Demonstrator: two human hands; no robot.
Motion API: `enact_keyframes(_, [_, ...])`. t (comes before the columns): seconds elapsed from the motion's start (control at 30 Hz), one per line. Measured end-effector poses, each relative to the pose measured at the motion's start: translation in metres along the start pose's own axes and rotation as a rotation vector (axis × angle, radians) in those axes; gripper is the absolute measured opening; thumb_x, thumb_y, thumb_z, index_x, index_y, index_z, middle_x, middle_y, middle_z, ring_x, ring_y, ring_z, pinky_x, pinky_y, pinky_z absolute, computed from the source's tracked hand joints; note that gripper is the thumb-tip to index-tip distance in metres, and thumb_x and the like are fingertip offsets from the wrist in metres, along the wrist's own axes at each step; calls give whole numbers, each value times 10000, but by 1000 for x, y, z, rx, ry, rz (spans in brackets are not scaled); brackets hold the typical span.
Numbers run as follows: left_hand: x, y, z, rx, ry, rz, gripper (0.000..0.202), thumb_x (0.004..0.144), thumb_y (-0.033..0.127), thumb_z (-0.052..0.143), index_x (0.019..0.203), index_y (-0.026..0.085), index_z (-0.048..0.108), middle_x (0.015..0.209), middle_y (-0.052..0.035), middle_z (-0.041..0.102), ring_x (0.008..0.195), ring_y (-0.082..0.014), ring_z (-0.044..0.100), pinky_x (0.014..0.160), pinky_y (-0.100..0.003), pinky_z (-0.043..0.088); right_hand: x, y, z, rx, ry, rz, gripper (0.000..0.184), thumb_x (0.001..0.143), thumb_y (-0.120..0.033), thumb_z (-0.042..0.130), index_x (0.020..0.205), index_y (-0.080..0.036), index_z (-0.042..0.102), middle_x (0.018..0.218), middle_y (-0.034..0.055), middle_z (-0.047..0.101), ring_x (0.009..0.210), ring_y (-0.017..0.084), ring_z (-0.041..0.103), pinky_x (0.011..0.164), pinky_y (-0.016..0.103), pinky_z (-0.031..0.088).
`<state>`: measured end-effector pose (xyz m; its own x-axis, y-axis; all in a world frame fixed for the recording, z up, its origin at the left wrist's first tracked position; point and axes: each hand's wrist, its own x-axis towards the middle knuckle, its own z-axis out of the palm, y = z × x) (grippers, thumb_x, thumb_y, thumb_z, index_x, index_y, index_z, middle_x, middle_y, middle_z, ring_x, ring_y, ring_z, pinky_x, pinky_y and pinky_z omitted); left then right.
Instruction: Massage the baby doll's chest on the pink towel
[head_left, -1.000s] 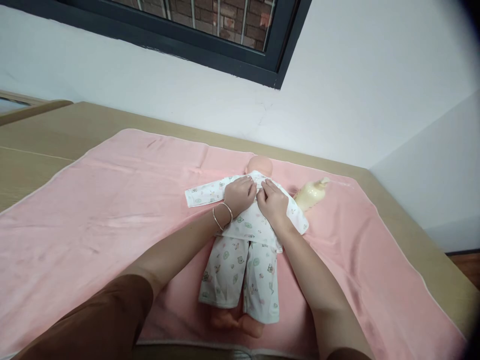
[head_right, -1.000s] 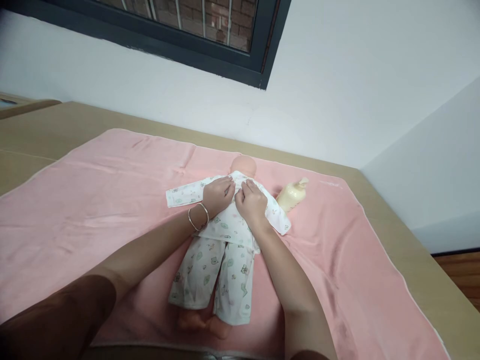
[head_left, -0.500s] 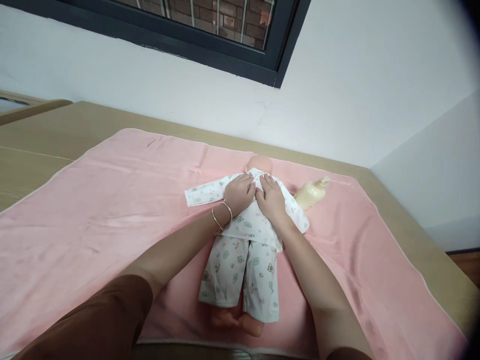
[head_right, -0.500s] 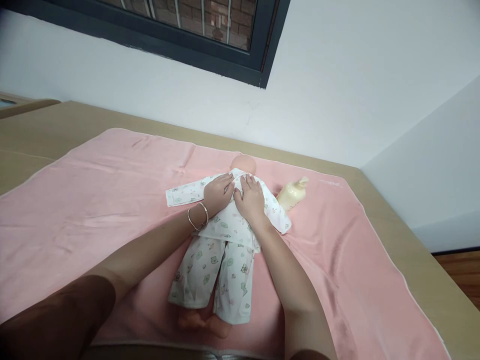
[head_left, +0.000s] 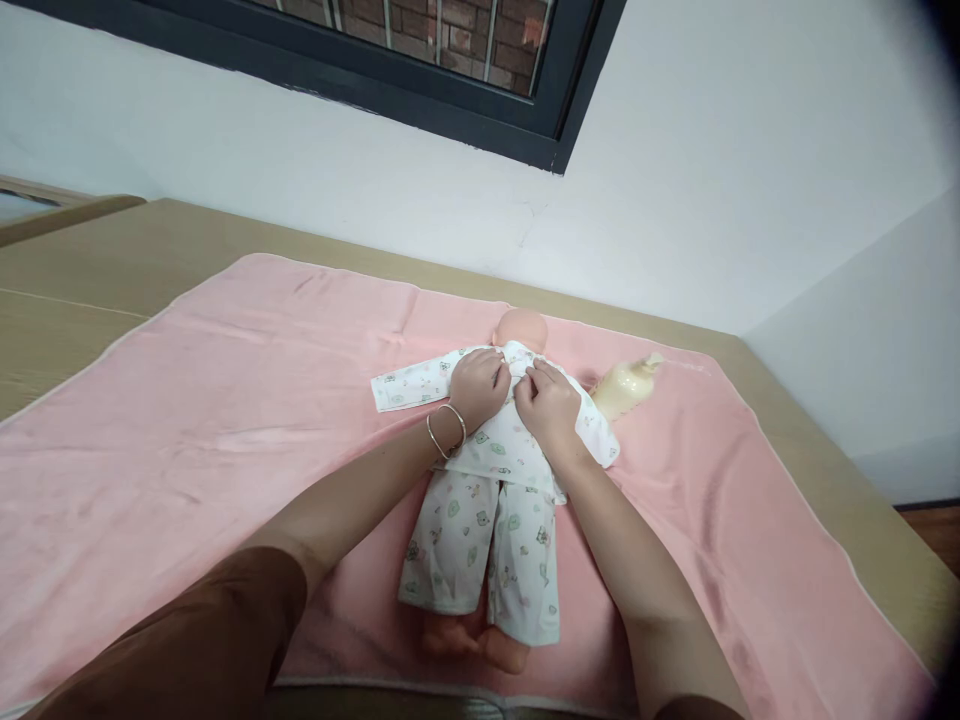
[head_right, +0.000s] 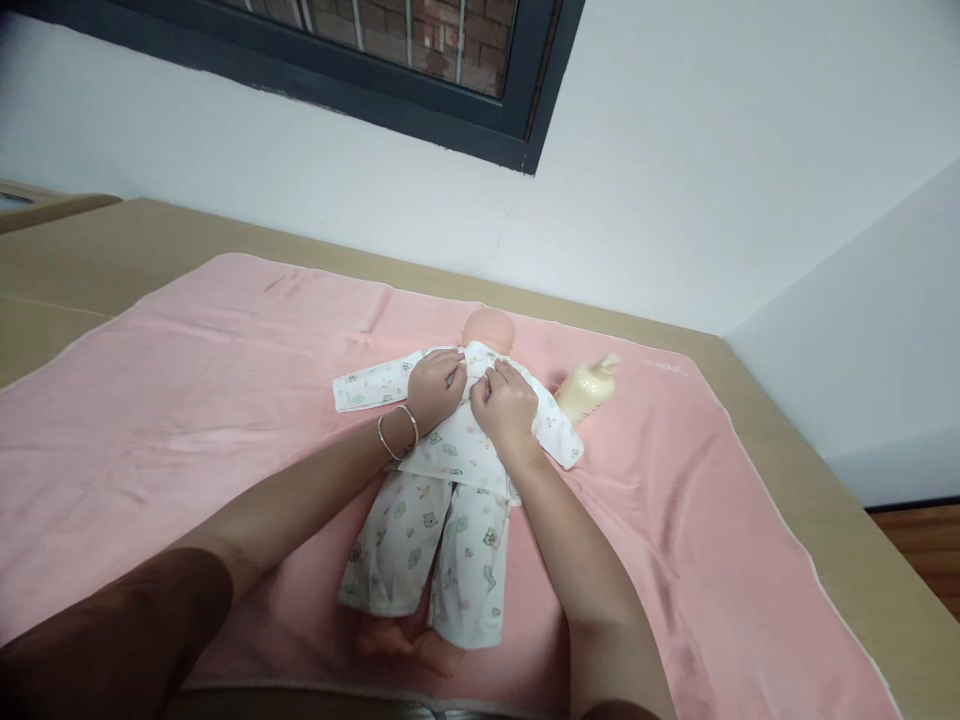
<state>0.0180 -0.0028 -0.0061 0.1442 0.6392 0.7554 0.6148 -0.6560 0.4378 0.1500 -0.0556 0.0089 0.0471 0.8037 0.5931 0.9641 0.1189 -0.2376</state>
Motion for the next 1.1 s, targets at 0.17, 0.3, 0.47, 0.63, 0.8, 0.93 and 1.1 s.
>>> enact_keyframes(0.17, [1,-1,1,-12,-38,-13,271,913,188,451,960,175,717,1051,-101,755,1078,-237,674,990,-429,531,2,-1,-1,1,-26,2,405,923,-246,417,1215,-178,691,1321,90,661,1275,237,575,1084,366,438])
enact_keyframes(0.3, [3,-3,1,-12,-129,-15,315,906,195,459,1106,162,700,1169,-111,726,1162,-255,637,1045,-460,492,6,3,1,34,-99,-29,450,930,-247,404,1301,-129,630,1393,134,602,1335,259,517,1136,409,378])
enact_keyframes(0.47, [5,-6,2,-15,-199,-9,358,921,244,456,1206,161,655,1249,-111,691,1205,-259,608,1081,-465,456,11,6,3,75,-202,-18,500,957,-272,374,1406,-108,521,1498,162,489,1425,281,407,1191,514,260])
enact_keyframes(0.63, [5,-7,3,-23,-205,-14,367,936,274,460,1233,151,638,1276,-121,674,1232,-259,590,1101,-461,436,9,5,2,77,-192,-25,511,958,-293,379,1418,-106,497,1510,175,469,1431,302,394,1182,551,257])
enact_keyframes(0.8, [1,-10,5,-113,-105,-50,419,1002,326,338,1191,128,656,1264,-139,679,1237,-246,593,1113,-458,440,2,4,1,61,31,-167,455,933,-229,375,1332,-134,574,1449,155,541,1394,248,450,1215,543,194])
enact_keyframes(0.93, [-3,-12,5,-196,-10,-40,594,1040,416,146,1233,127,629,1288,-139,662,1286,-231,560,1152,-474,409,7,2,-7,65,-170,-371,490,959,-321,418,1422,-186,505,1545,111,438,1466,272,343,1220,576,151])
enact_keyframes(1.1, [-5,-13,5,-231,10,-57,644,1034,476,115,1281,132,600,1314,-146,645,1329,-246,525,1162,-500,392,8,-1,-13,46,-296,-341,498,989,-350,381,1457,-205,472,1605,94,338,1515,279,223,1220,560,156])
